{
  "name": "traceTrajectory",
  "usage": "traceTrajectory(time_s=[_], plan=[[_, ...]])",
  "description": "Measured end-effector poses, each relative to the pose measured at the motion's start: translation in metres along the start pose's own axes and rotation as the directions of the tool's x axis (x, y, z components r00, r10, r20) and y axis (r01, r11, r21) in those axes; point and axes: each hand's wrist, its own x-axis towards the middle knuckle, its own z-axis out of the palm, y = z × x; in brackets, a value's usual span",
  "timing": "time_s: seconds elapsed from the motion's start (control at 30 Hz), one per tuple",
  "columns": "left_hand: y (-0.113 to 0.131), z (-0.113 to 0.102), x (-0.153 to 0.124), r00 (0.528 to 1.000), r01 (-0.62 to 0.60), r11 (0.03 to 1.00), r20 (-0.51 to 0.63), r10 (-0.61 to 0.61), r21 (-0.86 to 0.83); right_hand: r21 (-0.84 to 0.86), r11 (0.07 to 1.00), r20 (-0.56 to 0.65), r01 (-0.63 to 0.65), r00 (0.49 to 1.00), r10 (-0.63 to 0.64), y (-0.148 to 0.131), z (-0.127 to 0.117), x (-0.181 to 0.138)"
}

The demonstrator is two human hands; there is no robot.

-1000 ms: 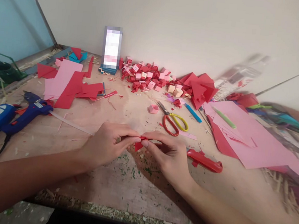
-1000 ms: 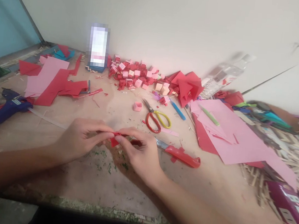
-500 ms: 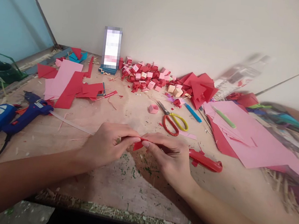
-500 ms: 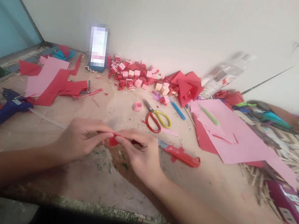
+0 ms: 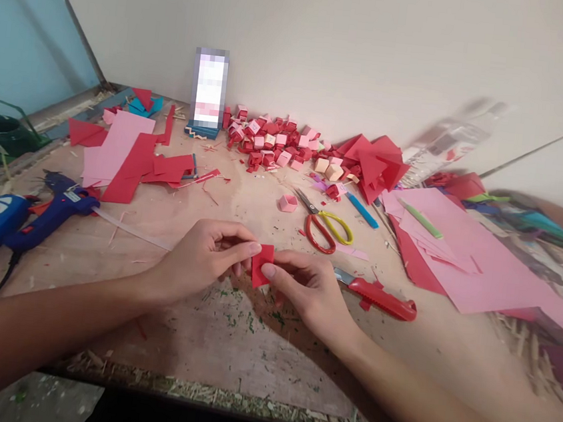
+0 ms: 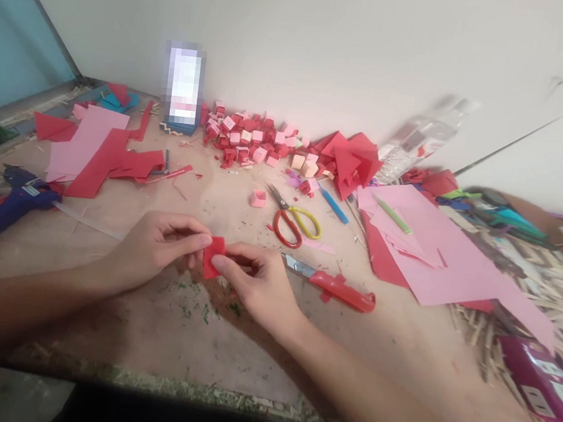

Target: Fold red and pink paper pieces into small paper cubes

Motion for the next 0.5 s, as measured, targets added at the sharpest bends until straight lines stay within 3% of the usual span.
traceTrajectory(time_s=[0.5], plan=[[-0.0015,-0.0022,0.0036,0.999,0.020,0.998,-0.050,-0.023,-0.057,0.079,0.992,0.051,-0.094,0.995,0.090,0.0042,0.0027,0.0019]])
